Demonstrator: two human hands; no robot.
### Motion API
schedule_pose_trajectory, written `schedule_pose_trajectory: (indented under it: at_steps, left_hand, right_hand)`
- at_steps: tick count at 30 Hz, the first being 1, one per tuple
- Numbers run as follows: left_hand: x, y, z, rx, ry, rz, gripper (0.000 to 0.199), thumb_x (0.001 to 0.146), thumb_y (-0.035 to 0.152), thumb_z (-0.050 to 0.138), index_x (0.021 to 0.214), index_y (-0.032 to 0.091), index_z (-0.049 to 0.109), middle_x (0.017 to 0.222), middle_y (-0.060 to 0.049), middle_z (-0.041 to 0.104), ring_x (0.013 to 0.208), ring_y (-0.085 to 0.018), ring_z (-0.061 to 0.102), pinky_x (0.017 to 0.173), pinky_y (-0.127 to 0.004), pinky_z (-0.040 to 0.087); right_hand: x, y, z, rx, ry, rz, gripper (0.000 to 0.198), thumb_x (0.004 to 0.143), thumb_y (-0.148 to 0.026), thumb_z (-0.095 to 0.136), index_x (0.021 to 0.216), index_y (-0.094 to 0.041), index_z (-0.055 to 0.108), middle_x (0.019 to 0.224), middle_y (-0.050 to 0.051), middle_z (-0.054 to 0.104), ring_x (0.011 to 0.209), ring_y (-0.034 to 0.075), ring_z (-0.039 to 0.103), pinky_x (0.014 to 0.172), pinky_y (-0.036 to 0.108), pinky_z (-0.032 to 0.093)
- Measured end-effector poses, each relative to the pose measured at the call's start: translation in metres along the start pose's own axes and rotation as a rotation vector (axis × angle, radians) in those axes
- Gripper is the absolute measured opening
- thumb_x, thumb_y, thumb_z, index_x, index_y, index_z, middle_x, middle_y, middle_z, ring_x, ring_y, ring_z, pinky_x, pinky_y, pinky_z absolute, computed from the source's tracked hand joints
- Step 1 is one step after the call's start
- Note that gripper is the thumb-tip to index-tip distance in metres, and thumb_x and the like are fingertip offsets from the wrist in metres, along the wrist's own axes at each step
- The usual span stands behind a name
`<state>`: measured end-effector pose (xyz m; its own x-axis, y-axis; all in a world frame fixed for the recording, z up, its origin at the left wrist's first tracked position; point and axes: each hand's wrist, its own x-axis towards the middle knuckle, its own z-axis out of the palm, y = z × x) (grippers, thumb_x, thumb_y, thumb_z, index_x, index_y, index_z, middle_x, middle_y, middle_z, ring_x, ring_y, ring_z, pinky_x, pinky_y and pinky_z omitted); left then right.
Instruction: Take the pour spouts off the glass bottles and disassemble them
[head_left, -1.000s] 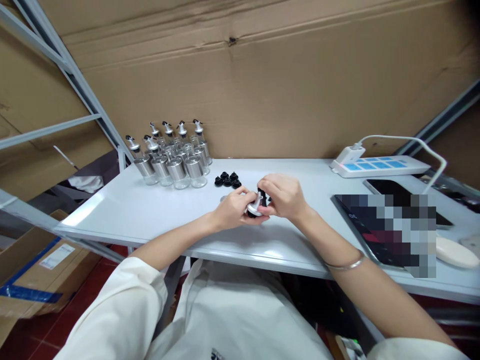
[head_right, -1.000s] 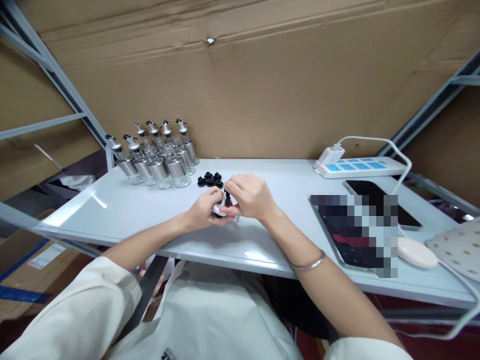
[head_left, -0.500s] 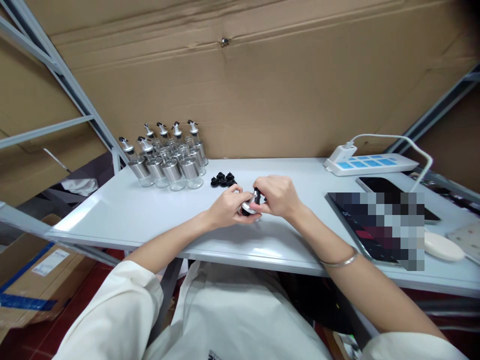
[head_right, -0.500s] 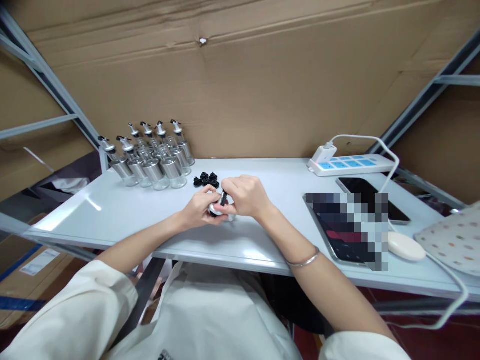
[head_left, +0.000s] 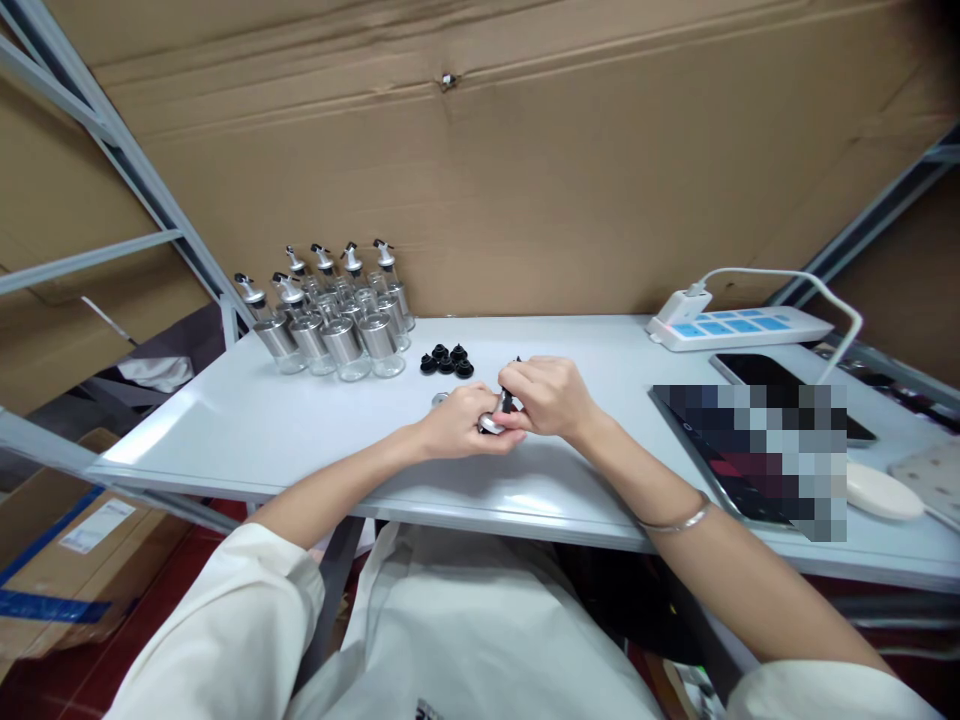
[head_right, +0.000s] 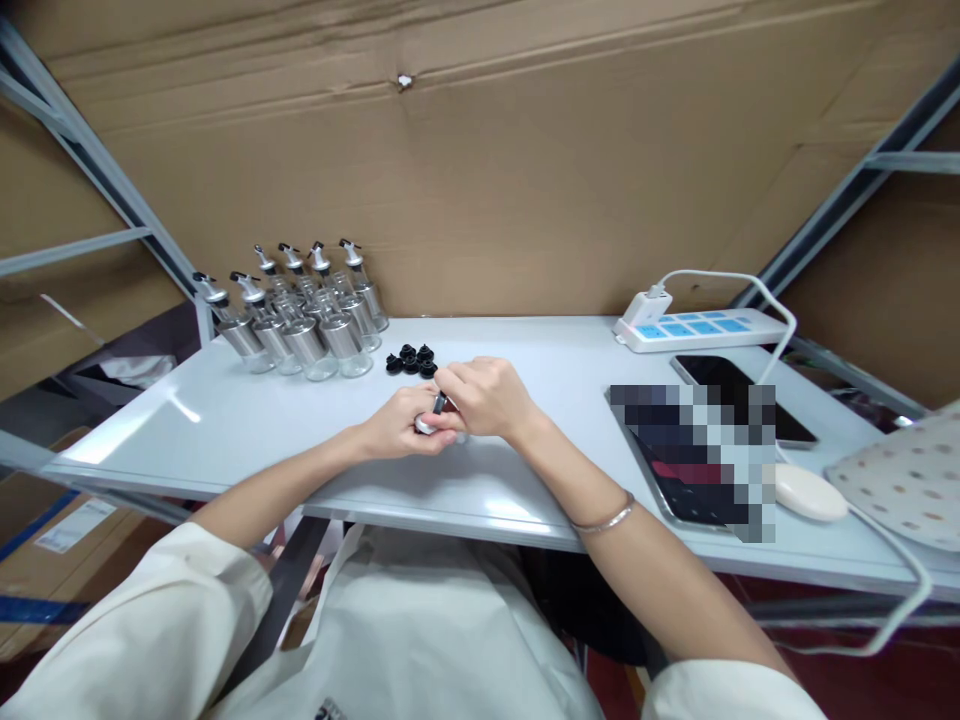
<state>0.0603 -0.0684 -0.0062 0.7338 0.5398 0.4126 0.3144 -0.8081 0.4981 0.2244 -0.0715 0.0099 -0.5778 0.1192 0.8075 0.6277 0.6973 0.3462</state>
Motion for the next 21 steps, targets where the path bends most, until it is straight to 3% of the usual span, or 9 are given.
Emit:
schedule_pose_trajectory:
  at_steps: [21]
  left_hand:
    - [-0.0005, 0.0093, 0.0011, -0.017, -0.035, -0.078, 0.035, 0.078, 0.041, 0.05, 0.053, 0.017, 0.043, 0.05, 0.004, 0.042, 0.055, -0.009, 0.04, 0.062, -0.022, 0.04]
  right_hand:
    - [-0.0017, 0.003, -0.0003, -0.034, 0.002, -0.054, 0.061, 0.097, -0.05, 0.014, 0.054, -0.019, 0.043, 0.042, -0.001, 0.042, 0.038, 0.011, 0.032, 0.045, 0.026, 0.023]
